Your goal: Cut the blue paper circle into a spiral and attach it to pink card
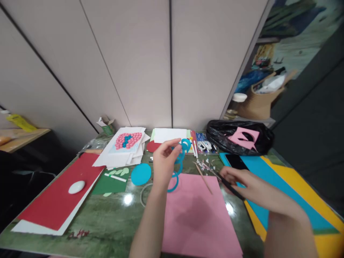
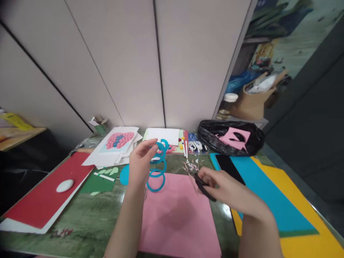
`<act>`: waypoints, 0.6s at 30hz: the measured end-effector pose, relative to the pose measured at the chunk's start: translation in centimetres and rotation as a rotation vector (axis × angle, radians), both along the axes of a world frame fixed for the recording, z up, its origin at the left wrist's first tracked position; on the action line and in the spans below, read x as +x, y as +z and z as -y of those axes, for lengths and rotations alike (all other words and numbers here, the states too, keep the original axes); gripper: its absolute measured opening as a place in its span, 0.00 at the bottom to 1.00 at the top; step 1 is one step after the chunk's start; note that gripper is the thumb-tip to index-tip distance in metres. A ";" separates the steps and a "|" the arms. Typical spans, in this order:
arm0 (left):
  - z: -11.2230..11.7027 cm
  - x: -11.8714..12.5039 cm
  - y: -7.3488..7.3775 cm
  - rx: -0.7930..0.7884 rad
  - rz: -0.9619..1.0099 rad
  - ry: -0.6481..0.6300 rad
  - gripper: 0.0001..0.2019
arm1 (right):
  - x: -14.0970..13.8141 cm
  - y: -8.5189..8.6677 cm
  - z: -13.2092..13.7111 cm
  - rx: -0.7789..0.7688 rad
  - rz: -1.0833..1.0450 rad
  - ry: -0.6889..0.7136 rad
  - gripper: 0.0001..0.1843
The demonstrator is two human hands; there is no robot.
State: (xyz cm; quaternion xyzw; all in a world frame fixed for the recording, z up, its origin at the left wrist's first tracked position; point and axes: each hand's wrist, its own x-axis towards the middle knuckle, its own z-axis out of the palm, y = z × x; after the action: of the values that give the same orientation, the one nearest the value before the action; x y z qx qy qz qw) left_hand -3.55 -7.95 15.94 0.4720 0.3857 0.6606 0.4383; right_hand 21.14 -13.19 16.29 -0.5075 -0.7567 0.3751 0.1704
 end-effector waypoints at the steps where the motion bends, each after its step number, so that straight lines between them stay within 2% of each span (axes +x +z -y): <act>1: -0.3 -0.1 -0.4 -0.022 0.044 -0.033 0.11 | 0.4 -0.7 0.2 -0.003 0.018 -0.038 0.05; 3: -0.8 -0.4 -1.5 -0.084 0.170 -0.115 0.12 | 1.3 -2.8 0.5 0.012 0.076 -0.184 0.09; 6: -1.2 -1.0 -4.1 -0.236 0.343 -0.291 0.13 | 2.6 -7.3 1.4 0.053 0.185 -0.417 0.12; 9: -0.3 -1.5 -7.3 -0.335 0.463 -0.412 0.13 | 3.6 -12.1 2.8 0.072 0.263 -0.613 0.11; 11: 1.0 -1.7 -9.3 -0.379 0.514 -0.444 0.13 | 3.9 -14.6 3.9 0.091 0.344 -0.699 0.12; 14: 3.2 -1.5 -11.5 -0.411 0.566 -0.456 0.14 | 3.8 -16.7 5.3 0.113 0.405 -0.765 0.20; 18: 5.6 -1.0 -12.8 -0.420 0.513 -0.415 0.15 | 3.5 -17.5 6.1 0.162 0.514 -0.815 0.29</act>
State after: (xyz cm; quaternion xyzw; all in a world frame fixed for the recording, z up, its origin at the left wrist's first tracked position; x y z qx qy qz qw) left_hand -4.58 -13.54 3.10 0.2596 0.2868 0.5612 0.7317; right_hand 24.59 -19.33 -1.23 -0.8239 -0.5406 0.0802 0.1498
